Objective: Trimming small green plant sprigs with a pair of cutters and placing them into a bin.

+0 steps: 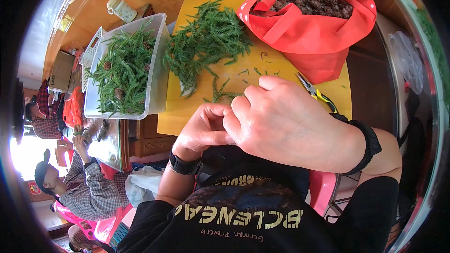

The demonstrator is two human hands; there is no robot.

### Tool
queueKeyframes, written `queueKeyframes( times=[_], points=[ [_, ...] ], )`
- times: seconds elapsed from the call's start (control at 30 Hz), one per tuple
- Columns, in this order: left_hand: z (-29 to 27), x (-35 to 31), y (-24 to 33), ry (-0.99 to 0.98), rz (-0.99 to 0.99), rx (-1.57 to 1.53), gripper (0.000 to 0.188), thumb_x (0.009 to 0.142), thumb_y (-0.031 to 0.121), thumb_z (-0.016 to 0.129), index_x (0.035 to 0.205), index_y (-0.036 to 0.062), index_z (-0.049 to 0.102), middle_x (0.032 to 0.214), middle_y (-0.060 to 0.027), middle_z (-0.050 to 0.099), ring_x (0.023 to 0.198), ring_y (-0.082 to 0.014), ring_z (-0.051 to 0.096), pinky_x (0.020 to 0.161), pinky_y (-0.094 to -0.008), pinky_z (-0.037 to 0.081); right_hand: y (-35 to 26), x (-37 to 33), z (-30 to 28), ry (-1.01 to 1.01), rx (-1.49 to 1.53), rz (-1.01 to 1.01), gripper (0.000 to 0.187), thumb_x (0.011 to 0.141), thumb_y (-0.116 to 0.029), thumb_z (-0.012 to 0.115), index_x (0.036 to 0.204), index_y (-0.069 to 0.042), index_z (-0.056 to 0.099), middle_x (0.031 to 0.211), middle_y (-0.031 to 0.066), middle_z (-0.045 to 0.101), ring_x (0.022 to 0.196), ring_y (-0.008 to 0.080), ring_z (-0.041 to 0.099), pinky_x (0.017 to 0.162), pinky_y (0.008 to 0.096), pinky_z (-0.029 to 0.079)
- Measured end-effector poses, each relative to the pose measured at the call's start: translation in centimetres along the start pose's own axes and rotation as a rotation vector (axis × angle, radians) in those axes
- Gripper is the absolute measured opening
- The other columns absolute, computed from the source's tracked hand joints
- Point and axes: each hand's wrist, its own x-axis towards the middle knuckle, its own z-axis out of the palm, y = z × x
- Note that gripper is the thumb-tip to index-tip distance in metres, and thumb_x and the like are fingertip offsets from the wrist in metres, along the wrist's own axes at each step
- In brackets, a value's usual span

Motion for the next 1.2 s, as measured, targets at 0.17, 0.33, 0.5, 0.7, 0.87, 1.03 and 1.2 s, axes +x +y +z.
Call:
queueKeyframes(
  times=[0.17,0.33,0.5,0.7,0.87,1.03,1.2],
  points=[
    [0.8,0.2,-0.4,0.096,0.039,0.056,0.018,0.08,-0.001,0.064,0.098,-0.0014,0.06,0.084,-0.0019,0.064,0.077,-0.0083,0.061,0.07,-0.021,0.049,0.2,-0.2,-0.3,-0.158,-0.115,-0.018,0.011,0.058,-0.013,0.06,0.067,-0.009,0.054,0.061,-0.0003,0.043,0.057,0.014,0.048,0.053,0.0257,0.037],
    [1.3,0.4,-0.4,0.144,0.098,0.132,0.02,0.082,0.0,0.062,0.102,-0.0011,0.059,0.086,-0.0023,0.063,0.08,-0.0089,0.061,0.072,-0.0219,0.05,0.9,0.0,-1.2,-0.095,-0.124,0.027,0.012,0.058,-0.013,0.061,0.067,-0.008,0.054,0.061,0.0001,0.045,0.058,0.0146,0.049,0.053,0.0268,0.038],
    [1.1,-0.3,-0.1,0.158,0.164,0.13,0.018,0.083,-0.002,0.058,0.102,-0.0017,0.056,0.095,-0.0121,0.064,0.084,-0.0169,0.064,0.073,-0.0269,0.052,2.9,-0.6,-2.1,0.029,0.111,0.17,0.032,0.059,-0.014,0.074,0.089,-0.007,0.063,0.071,0.0032,0.055,0.066,0.0181,0.057,0.058,0.0305,0.043],
    [0.9,-0.2,-0.2,0.118,0.2,0.074,0.018,0.085,0.002,0.059,0.103,-0.0017,0.057,0.095,-0.0151,0.063,0.082,-0.0182,0.064,0.071,-0.0266,0.053,3.0,-2.9,1.6,0.129,0.973,0.501,0.031,0.073,-0.014,0.07,0.101,-0.001,0.062,0.079,0.0062,0.059,0.071,0.0164,0.058,0.062,0.0281,0.045],
    [1.1,-0.3,-0.1,0.131,0.194,0.091,0.018,0.085,0.001,0.059,0.103,-0.0035,0.058,0.096,-0.0136,0.062,0.088,-0.0187,0.063,0.076,-0.0294,0.054,1.7,-2.4,3.2,0.267,1.563,0.604,0.024,0.084,-0.017,0.062,0.098,0.002,0.062,0.085,0.0057,0.06,0.078,0.0115,0.057,0.068,0.0254,0.046],
    [1.4,-0.2,0.0,0.151,0.168,0.125,0.017,0.084,-0.002,0.058,0.101,-0.0051,0.058,0.096,-0.0118,0.061,0.093,-0.0189,0.062,0.08,-0.0317,0.054,1.0,-1.4,3.0,0.181,1.423,0.659,0.014,0.085,-0.01,0.06,0.092,0.002,0.061,0.085,0.0056,0.06,0.076,0.0102,0.057,0.068,0.0237,0.045],
    [1.5,-0.2,-0.2,0.199,0.24,0.22,0.016,0.082,-0.006,0.058,0.098,-0.0063,0.059,0.095,-0.0116,0.061,0.086,-0.0178,0.062,0.078,-0.0302,0.053,0.2,-1.3,3.0,0.217,1.339,0.684,0.005,0.085,-0.004,0.058,0.086,0.001,0.058,0.083,0.0059,0.06,0.074,0.0101,0.057,0.069,0.0228,0.045]
  ],
)
